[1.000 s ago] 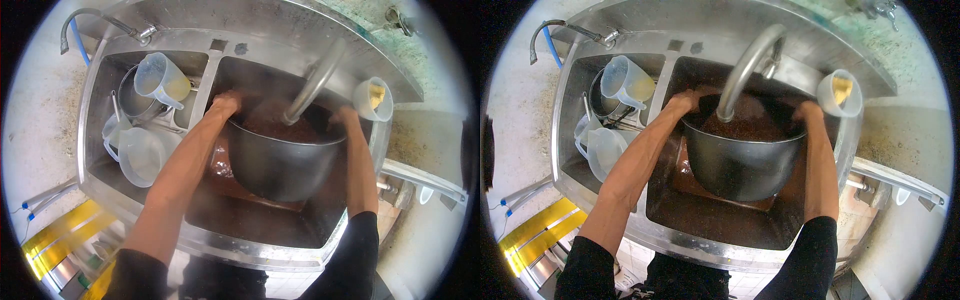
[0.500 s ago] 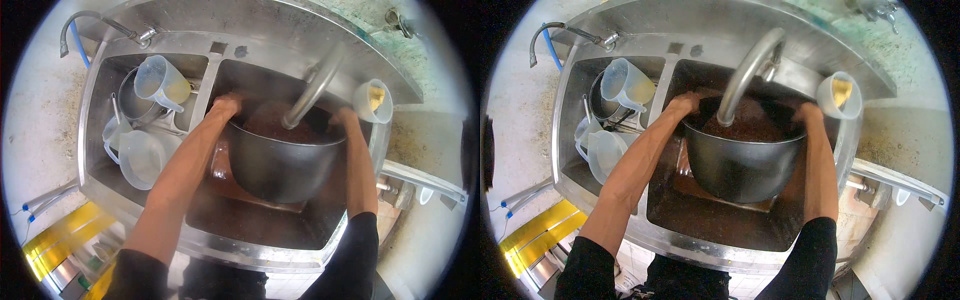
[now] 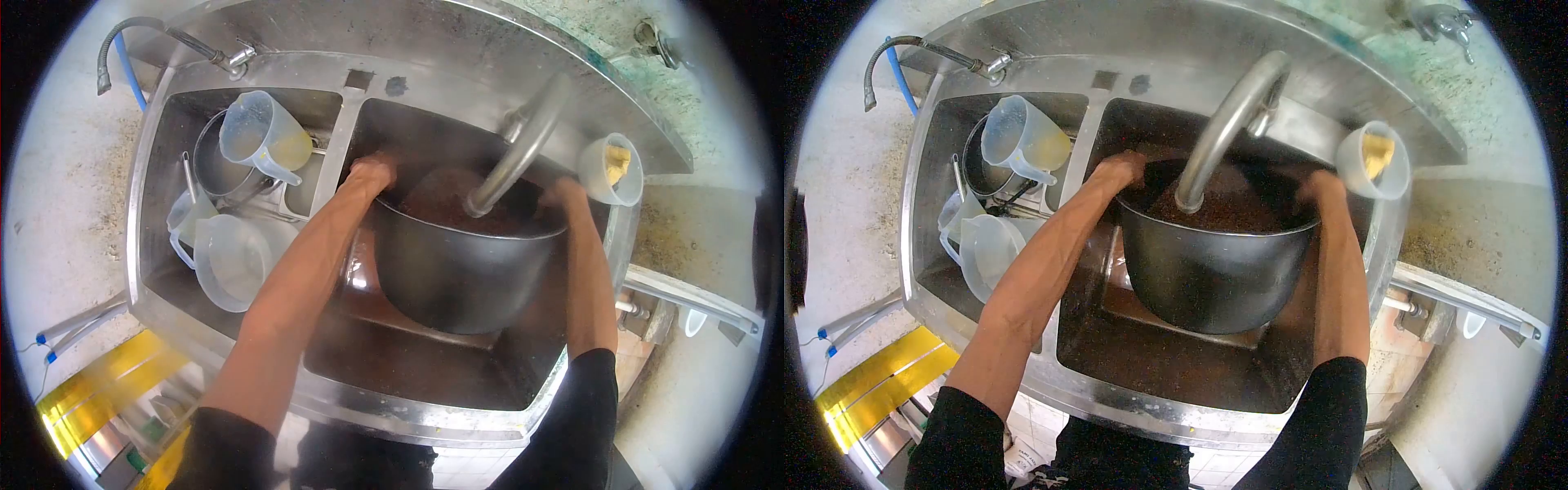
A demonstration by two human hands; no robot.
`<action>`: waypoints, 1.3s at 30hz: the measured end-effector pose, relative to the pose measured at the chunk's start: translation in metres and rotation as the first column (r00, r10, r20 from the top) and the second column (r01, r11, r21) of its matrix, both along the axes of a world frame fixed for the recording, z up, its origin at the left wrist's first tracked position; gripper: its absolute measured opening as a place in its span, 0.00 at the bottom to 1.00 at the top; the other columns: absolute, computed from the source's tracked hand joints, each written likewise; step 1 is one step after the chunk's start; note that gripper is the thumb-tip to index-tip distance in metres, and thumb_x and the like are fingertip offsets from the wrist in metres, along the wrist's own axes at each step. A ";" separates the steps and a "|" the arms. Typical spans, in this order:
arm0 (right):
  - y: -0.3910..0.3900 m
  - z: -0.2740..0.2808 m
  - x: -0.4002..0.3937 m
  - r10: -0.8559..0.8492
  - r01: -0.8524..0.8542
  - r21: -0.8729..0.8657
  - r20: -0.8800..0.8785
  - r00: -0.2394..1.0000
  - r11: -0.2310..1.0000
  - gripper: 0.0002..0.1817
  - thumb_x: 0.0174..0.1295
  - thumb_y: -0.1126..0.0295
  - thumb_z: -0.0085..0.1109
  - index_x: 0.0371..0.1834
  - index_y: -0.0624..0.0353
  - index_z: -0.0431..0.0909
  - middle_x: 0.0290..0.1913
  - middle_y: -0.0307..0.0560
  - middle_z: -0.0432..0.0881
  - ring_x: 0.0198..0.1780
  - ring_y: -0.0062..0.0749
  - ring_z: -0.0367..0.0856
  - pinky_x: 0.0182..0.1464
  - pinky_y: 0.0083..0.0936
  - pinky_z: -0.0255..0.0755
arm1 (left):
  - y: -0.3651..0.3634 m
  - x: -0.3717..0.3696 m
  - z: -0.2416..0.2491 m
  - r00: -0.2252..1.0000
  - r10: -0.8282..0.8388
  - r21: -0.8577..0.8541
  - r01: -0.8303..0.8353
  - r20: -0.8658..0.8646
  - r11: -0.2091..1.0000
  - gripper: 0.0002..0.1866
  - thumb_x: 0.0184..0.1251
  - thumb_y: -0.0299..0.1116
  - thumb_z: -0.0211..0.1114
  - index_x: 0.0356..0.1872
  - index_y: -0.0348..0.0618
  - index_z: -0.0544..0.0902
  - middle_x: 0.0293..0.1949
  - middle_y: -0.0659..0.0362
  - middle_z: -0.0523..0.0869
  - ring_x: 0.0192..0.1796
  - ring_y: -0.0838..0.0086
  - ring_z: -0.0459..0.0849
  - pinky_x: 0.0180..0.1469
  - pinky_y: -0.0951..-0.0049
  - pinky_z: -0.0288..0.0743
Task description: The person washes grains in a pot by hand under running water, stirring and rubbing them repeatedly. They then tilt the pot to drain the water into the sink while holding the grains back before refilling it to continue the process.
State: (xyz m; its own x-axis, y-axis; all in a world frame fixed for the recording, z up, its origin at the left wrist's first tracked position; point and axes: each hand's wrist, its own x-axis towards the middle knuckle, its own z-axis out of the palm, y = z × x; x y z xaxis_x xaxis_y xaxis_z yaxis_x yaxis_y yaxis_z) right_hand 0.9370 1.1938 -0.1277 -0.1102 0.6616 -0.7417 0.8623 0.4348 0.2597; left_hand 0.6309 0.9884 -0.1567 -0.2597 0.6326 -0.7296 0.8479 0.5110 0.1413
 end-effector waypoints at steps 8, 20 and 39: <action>0.018 -0.022 0.011 0.010 -0.010 -0.061 -0.004 1.000 0.998 0.35 0.34 0.47 0.79 0.49 0.51 0.87 0.56 0.48 0.84 0.59 0.41 0.80 0.59 0.35 0.75 | 0.001 -0.007 -0.023 1.000 -0.026 0.030 0.025 0.002 0.999 0.26 0.56 0.35 0.71 0.59 0.46 0.80 0.55 0.46 0.83 0.59 0.53 0.82 0.58 0.55 0.78; -0.014 0.039 -0.018 0.047 -0.050 -0.053 -0.069 0.997 0.997 0.29 0.40 0.53 0.78 0.48 0.49 0.86 0.53 0.49 0.85 0.55 0.42 0.83 0.57 0.34 0.76 | -0.006 -0.005 -0.008 1.000 -0.019 0.052 0.018 0.023 0.998 0.24 0.58 0.37 0.71 0.56 0.43 0.81 0.53 0.47 0.85 0.56 0.53 0.83 0.57 0.57 0.79; -0.202 -0.002 0.121 -0.171 0.366 0.259 -0.557 0.813 0.894 0.21 0.65 0.52 0.58 0.46 0.60 0.78 0.37 0.69 0.84 0.43 0.66 0.83 0.47 0.54 0.76 | -0.188 0.121 0.030 0.931 0.325 0.246 -0.359 0.169 0.900 0.22 0.71 0.34 0.55 0.62 0.38 0.63 0.35 0.35 0.84 0.43 0.38 0.83 0.47 0.40 0.76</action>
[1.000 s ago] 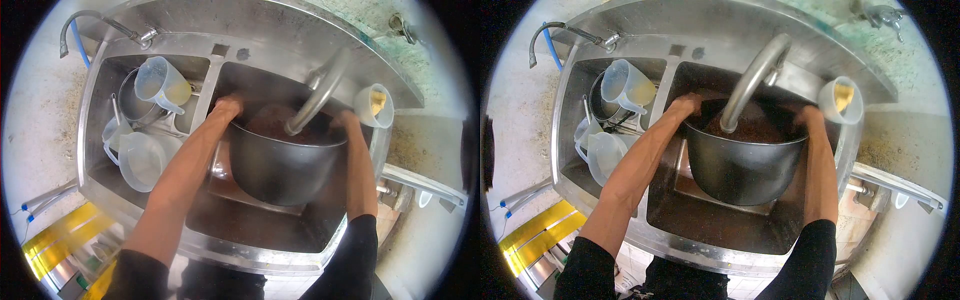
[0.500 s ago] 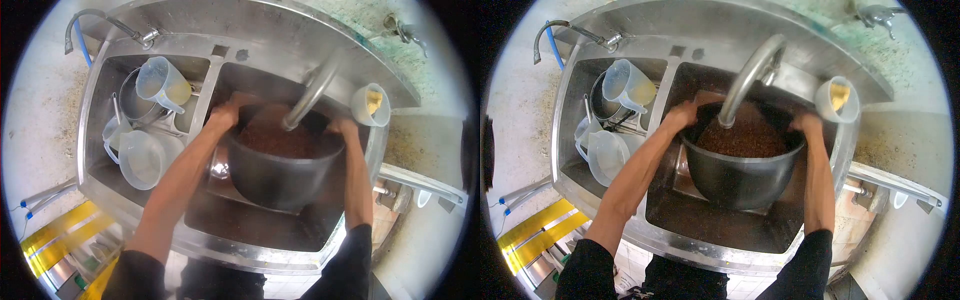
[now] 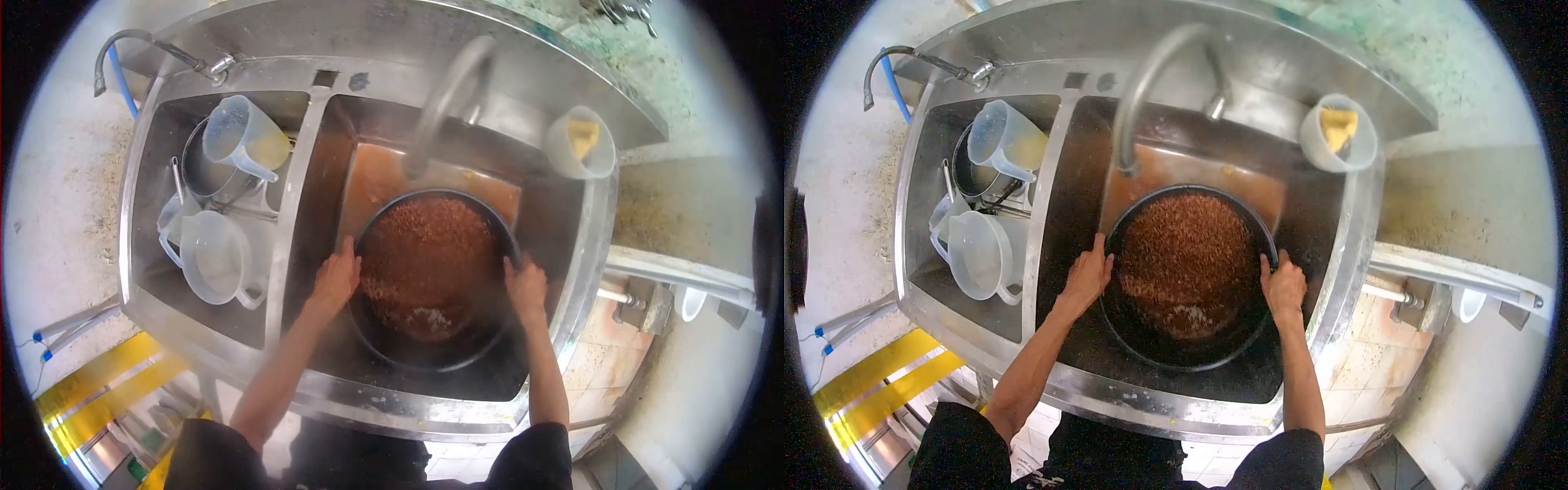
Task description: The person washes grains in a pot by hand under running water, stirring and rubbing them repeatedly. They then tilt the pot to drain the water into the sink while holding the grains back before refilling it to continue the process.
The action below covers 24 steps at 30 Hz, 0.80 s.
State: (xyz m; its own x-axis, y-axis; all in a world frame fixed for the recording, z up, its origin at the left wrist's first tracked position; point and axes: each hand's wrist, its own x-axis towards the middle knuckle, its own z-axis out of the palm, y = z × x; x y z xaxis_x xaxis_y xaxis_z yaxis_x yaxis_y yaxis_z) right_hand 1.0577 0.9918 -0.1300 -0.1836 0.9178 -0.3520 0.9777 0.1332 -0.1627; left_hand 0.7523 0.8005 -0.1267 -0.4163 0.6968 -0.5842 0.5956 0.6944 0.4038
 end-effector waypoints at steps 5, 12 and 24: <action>-0.012 -0.014 -0.002 0.039 -0.039 -0.007 -0.050 0.998 0.999 0.22 0.68 0.52 0.56 0.48 0.63 0.76 0.35 0.68 0.84 0.41 0.64 0.84 0.44 0.51 0.79 | 0.046 -0.009 0.010 0.867 -0.002 0.481 0.278 -0.498 0.831 0.22 0.70 0.45 0.61 0.55 0.39 0.74 0.41 0.44 0.84 0.46 0.44 0.82 0.48 0.51 0.76; -0.020 -0.019 -0.005 0.037 -0.033 0.078 -0.055 0.998 0.996 0.22 0.67 0.53 0.57 0.49 0.62 0.73 0.34 0.68 0.83 0.39 0.64 0.84 0.41 0.51 0.80 | 0.229 0.003 0.055 0.965 0.107 0.760 -0.256 0.241 0.598 0.28 0.75 0.55 0.53 0.56 0.37 0.80 0.48 0.48 0.87 0.52 0.63 0.86 0.57 0.66 0.76; -0.025 -0.014 -0.016 -0.052 0.062 0.087 -0.106 0.993 0.994 0.18 0.65 0.58 0.60 0.47 0.62 0.74 0.47 0.64 0.80 0.49 0.61 0.81 0.47 0.51 0.77 | 0.222 -0.036 0.028 0.807 0.240 0.381 -0.488 0.540 0.786 0.32 0.68 0.61 0.60 0.38 0.34 0.85 0.32 0.54 0.89 0.33 0.66 0.88 0.35 0.71 0.79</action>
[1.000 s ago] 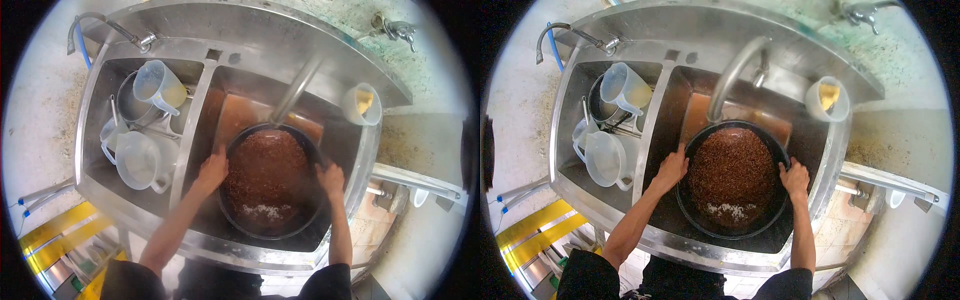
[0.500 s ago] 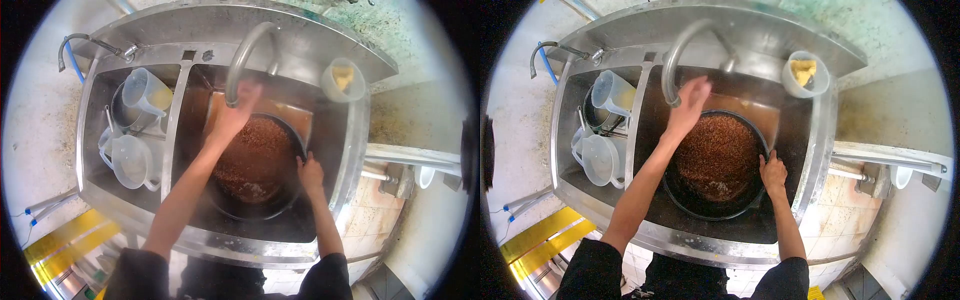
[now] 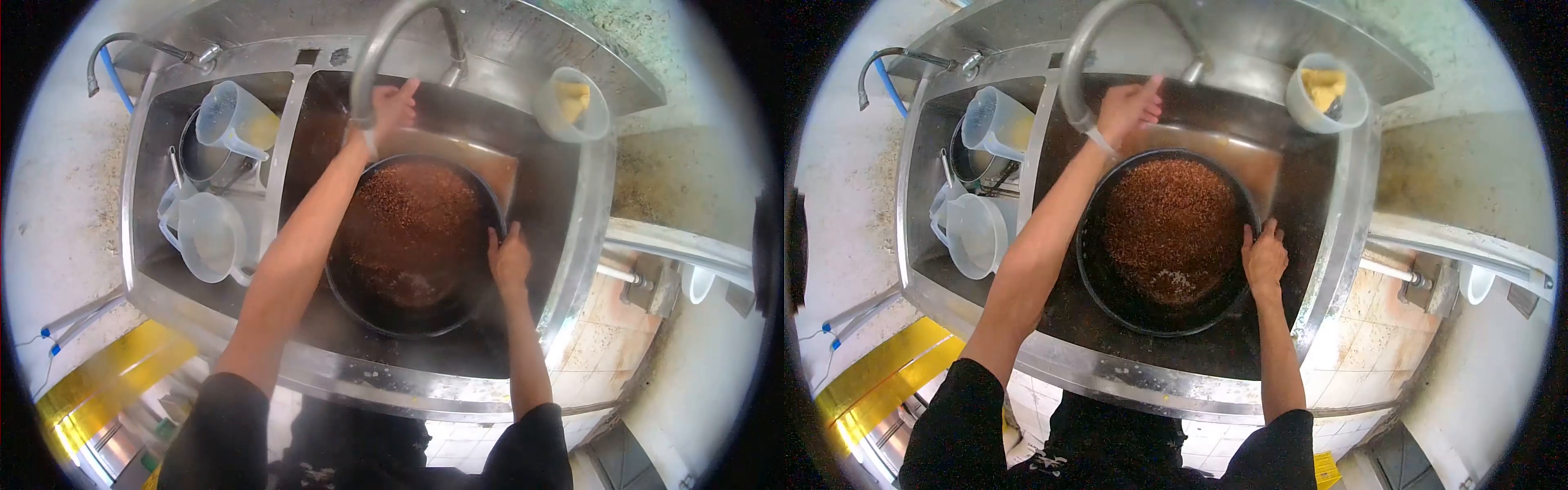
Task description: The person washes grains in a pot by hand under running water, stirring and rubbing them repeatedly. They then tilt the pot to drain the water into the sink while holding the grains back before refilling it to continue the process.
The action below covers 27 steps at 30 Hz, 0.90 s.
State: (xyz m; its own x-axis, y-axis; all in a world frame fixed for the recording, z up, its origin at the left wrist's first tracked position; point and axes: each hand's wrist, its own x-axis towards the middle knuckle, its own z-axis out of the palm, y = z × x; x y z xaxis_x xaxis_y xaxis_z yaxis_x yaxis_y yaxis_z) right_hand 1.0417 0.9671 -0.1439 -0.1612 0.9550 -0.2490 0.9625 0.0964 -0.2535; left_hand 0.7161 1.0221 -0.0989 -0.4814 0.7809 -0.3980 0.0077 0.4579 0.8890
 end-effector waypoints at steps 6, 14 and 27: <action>-0.025 0.015 -0.031 0.565 -0.404 0.436 -0.348 0.748 0.804 0.23 0.62 0.71 0.63 0.59 0.65 0.71 0.60 0.60 0.72 0.61 0.54 0.71 0.62 0.45 0.64 | -0.135 -0.001 -0.053 0.767 -0.297 -0.130 0.272 -0.569 0.953 0.25 0.73 0.51 0.57 0.56 0.38 0.80 0.37 0.41 0.87 0.44 0.43 0.85 0.46 0.56 0.79; -0.015 -0.079 -0.110 0.481 -0.279 0.445 -0.448 0.754 0.851 0.24 0.70 0.70 0.52 0.68 0.61 0.66 0.72 0.59 0.62 0.75 0.55 0.58 0.74 0.50 0.52 | -0.152 0.008 -0.074 0.781 -0.256 -0.164 0.197 -0.570 0.967 0.14 0.75 0.33 0.53 0.57 0.44 0.77 0.44 0.40 0.83 0.46 0.41 0.81 0.44 0.50 0.78; -0.040 -0.128 -0.151 0.795 -0.739 0.303 -0.132 0.593 0.601 0.14 0.51 0.57 0.71 0.36 0.51 0.85 0.44 0.42 0.82 0.51 0.40 0.77 0.61 0.52 0.62 | -0.127 -0.007 -0.080 0.765 -0.258 -0.123 0.230 -0.591 0.965 0.14 0.74 0.32 0.54 0.57 0.45 0.75 0.42 0.40 0.83 0.43 0.41 0.82 0.39 0.49 0.77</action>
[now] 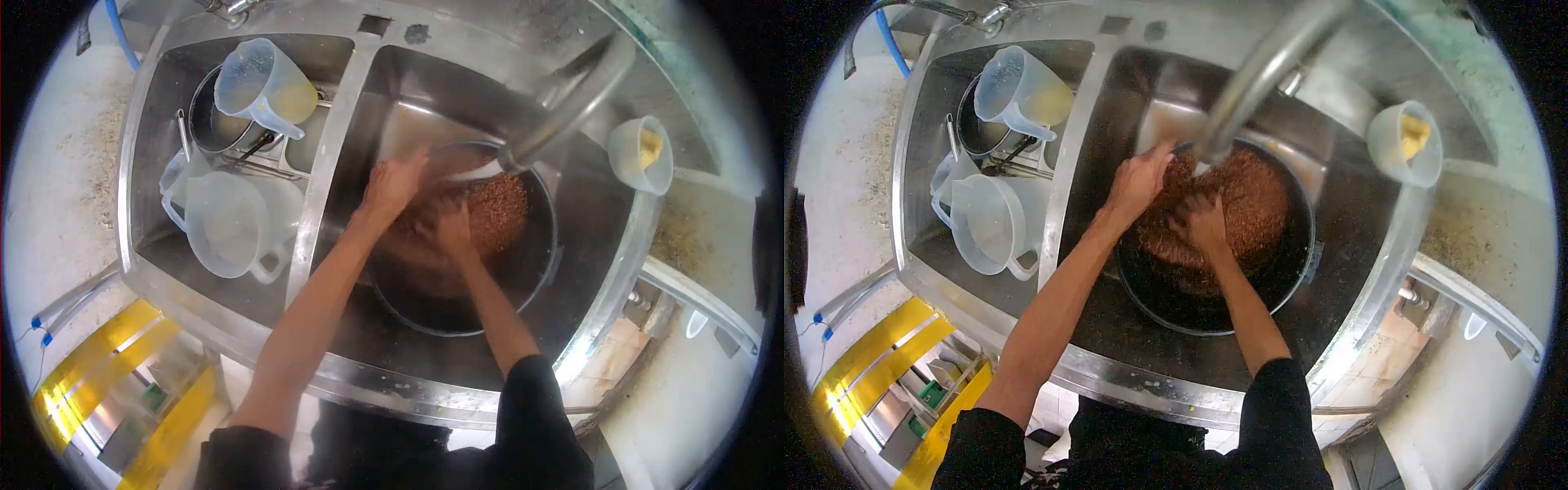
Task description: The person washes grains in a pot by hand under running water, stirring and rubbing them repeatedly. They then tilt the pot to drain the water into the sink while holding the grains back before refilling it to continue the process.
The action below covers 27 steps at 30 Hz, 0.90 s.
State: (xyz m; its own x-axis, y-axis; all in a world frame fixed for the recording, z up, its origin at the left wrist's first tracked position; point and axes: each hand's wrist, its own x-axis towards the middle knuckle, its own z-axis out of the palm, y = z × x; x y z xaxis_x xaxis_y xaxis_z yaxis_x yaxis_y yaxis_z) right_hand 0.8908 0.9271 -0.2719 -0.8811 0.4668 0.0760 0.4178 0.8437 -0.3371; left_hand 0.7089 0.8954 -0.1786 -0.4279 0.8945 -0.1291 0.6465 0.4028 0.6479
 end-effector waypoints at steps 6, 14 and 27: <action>0.039 0.030 0.027 -0.346 0.443 0.174 -0.405 0.846 0.880 0.12 0.57 0.62 0.67 0.42 0.52 0.83 0.51 0.52 0.79 0.55 0.49 0.75 0.58 0.49 0.64 | -0.002 -0.002 -0.002 0.999 -0.045 -0.120 0.044 -0.001 0.992 0.14 0.75 0.35 0.53 0.57 0.47 0.75 0.42 0.41 0.84 0.40 0.42 0.83 0.39 0.49 0.77; 0.047 -0.016 -0.007 -0.230 0.236 -0.329 0.056 0.972 0.915 0.15 0.51 0.56 0.73 0.32 0.56 0.86 0.41 0.51 0.86 0.46 0.53 0.81 0.53 0.44 0.71 | -0.006 -0.001 -0.005 0.999 -0.021 0.042 0.020 0.026 0.999 0.15 0.74 0.34 0.53 0.60 0.50 0.74 0.40 0.44 0.85 0.38 0.44 0.83 0.39 0.51 0.78; 0.036 -0.053 -0.057 -0.481 0.274 -0.464 -0.419 0.770 0.842 0.10 0.60 0.67 0.64 0.38 0.62 0.83 0.42 0.55 0.83 0.49 0.50 0.79 0.57 0.45 0.68 | -0.007 -0.001 0.001 1.000 -0.018 0.151 0.018 0.001 0.988 0.15 0.74 0.33 0.51 0.59 0.50 0.74 0.39 0.45 0.85 0.35 0.50 0.85 0.36 0.55 0.77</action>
State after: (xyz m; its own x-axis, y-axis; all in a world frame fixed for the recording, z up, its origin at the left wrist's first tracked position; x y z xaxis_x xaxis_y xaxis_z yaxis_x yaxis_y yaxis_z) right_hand 0.8334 0.9626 -0.3245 -0.5068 0.8356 0.2118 0.3591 0.4281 -0.8293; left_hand 0.7080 0.8889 -0.1779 -0.4117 0.9113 0.0071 0.6513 0.2887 0.7018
